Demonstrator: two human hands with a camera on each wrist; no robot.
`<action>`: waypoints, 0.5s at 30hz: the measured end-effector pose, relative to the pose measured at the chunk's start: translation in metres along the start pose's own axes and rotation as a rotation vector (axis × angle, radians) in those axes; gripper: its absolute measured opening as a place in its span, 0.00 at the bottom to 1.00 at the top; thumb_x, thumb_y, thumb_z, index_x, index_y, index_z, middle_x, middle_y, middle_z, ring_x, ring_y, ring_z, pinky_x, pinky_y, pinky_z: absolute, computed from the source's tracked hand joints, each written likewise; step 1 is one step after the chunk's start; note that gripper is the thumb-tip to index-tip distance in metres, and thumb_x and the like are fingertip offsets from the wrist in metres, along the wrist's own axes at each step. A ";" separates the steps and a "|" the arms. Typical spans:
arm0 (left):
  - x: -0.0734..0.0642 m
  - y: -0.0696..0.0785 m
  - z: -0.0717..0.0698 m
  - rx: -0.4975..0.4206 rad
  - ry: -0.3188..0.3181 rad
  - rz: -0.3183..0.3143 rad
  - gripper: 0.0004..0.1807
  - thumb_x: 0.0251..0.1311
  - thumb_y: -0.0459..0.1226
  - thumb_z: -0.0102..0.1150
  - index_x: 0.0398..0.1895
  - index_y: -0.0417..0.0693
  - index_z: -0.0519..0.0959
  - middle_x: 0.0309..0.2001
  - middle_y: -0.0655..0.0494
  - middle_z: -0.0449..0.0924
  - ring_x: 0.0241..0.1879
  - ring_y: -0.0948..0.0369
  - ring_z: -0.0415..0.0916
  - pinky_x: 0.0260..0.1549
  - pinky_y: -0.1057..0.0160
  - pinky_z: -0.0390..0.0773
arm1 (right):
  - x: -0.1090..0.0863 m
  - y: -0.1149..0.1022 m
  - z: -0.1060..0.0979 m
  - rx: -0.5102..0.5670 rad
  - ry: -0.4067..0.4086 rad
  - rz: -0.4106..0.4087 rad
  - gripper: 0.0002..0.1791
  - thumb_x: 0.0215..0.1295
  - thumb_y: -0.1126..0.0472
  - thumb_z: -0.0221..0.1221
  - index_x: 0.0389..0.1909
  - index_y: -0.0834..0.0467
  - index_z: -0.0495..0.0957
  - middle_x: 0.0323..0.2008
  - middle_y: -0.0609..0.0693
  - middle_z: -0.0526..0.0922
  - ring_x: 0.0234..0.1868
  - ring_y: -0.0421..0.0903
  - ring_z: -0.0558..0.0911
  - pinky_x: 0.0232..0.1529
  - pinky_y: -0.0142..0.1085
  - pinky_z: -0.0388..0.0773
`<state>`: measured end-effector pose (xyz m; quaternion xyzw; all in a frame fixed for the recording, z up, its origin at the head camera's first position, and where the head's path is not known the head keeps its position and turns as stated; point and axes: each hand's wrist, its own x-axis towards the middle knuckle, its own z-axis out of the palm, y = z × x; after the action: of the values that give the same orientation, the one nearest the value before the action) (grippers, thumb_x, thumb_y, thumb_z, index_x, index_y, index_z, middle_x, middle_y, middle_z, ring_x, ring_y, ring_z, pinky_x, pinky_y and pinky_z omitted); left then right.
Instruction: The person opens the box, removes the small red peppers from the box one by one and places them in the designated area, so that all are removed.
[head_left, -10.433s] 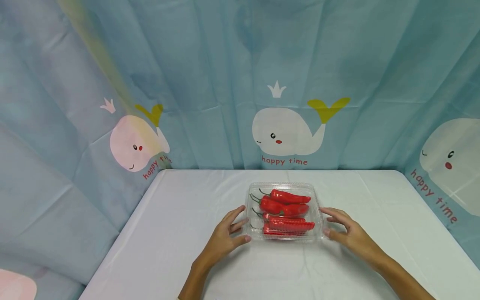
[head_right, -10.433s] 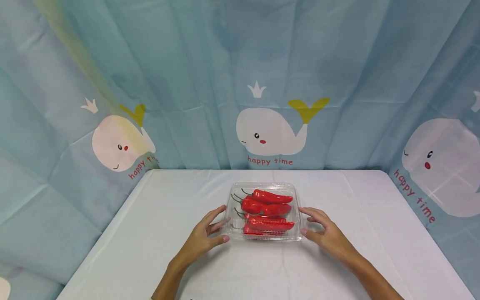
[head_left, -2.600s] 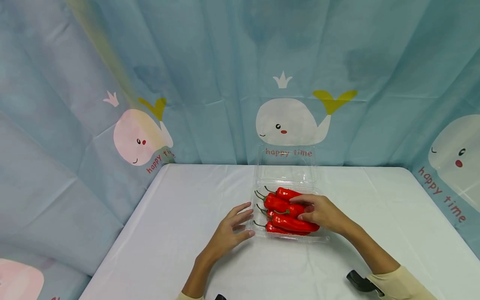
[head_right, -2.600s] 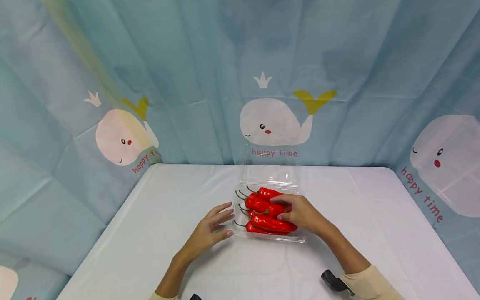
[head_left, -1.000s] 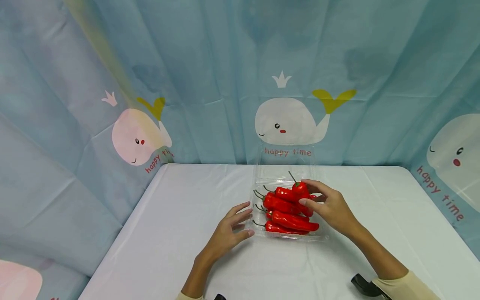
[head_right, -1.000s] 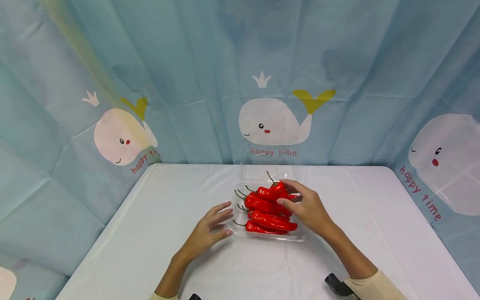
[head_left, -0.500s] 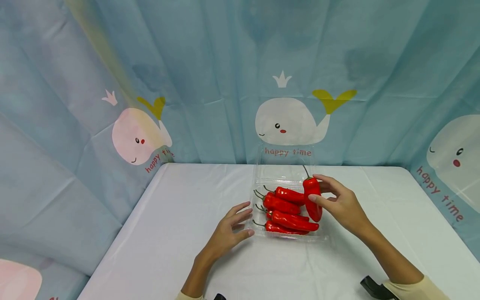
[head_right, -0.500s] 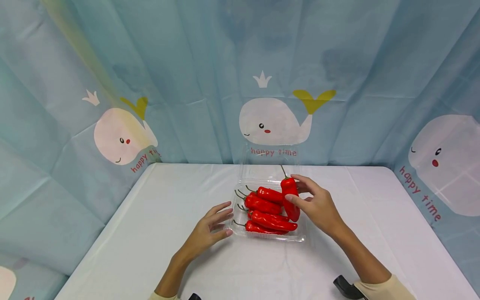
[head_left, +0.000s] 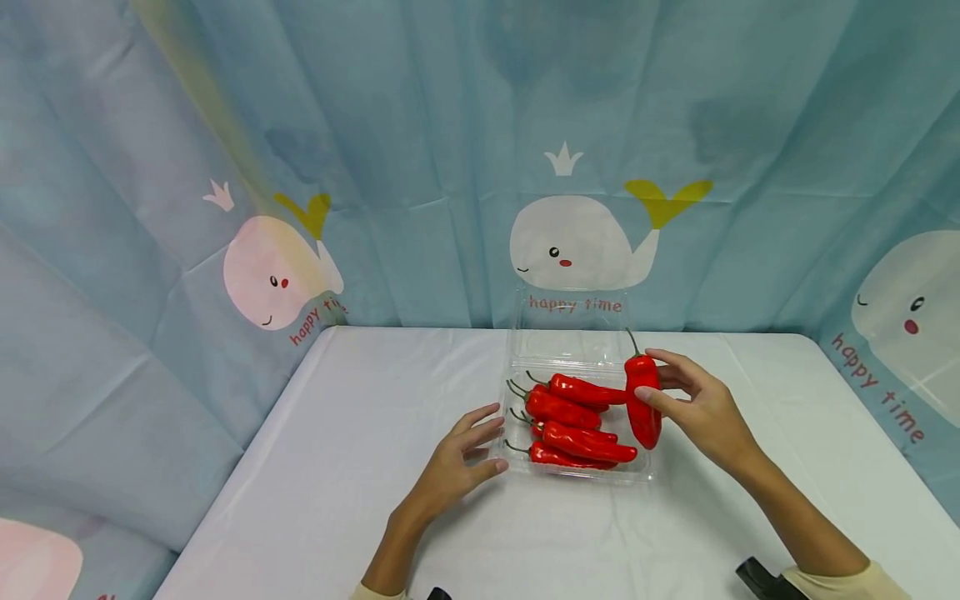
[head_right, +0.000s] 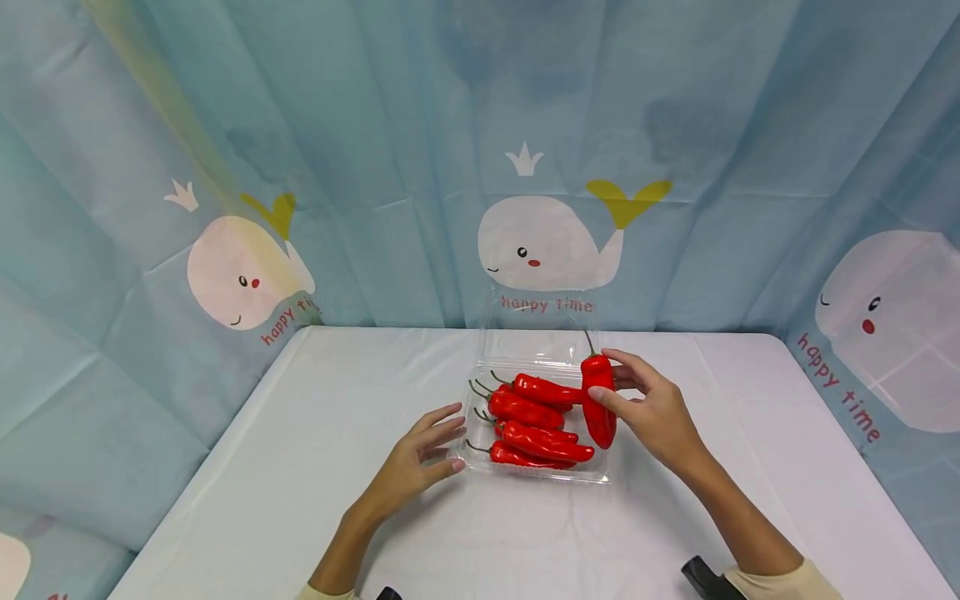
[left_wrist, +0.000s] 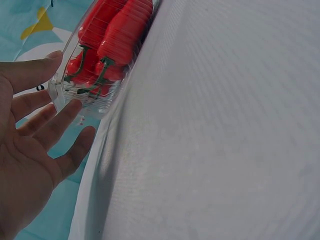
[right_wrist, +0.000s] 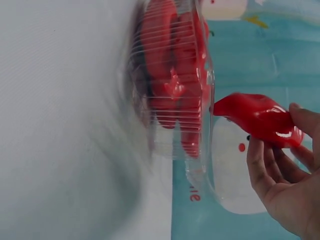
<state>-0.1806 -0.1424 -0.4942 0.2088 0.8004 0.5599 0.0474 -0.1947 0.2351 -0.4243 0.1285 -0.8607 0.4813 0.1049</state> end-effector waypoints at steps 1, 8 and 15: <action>0.000 0.000 0.000 0.000 0.001 0.000 0.35 0.66 0.34 0.71 0.75 0.40 0.73 0.81 0.56 0.62 0.72 0.54 0.75 0.66 0.45 0.79 | 0.000 0.001 0.000 0.003 0.002 -0.001 0.34 0.74 0.55 0.66 0.78 0.52 0.69 0.58 0.59 0.85 0.53 0.36 0.83 0.42 0.32 0.88; 0.000 -0.001 0.000 -0.001 0.000 0.012 0.34 0.66 0.34 0.71 0.75 0.39 0.73 0.81 0.54 0.62 0.71 0.53 0.75 0.65 0.45 0.80 | 0.000 0.008 -0.006 0.028 0.027 0.007 0.34 0.75 0.57 0.66 0.78 0.56 0.68 0.55 0.62 0.85 0.50 0.27 0.81 0.41 0.31 0.88; 0.000 -0.002 0.000 0.000 -0.001 0.014 0.34 0.66 0.34 0.72 0.75 0.40 0.73 0.81 0.54 0.62 0.71 0.53 0.75 0.65 0.46 0.80 | -0.003 0.012 -0.013 0.039 0.040 0.062 0.34 0.76 0.55 0.65 0.78 0.59 0.67 0.56 0.65 0.83 0.47 0.27 0.82 0.41 0.29 0.88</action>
<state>-0.1812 -0.1434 -0.4962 0.2147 0.7989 0.5601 0.0437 -0.1955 0.2528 -0.4284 0.0943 -0.8526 0.5033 0.1045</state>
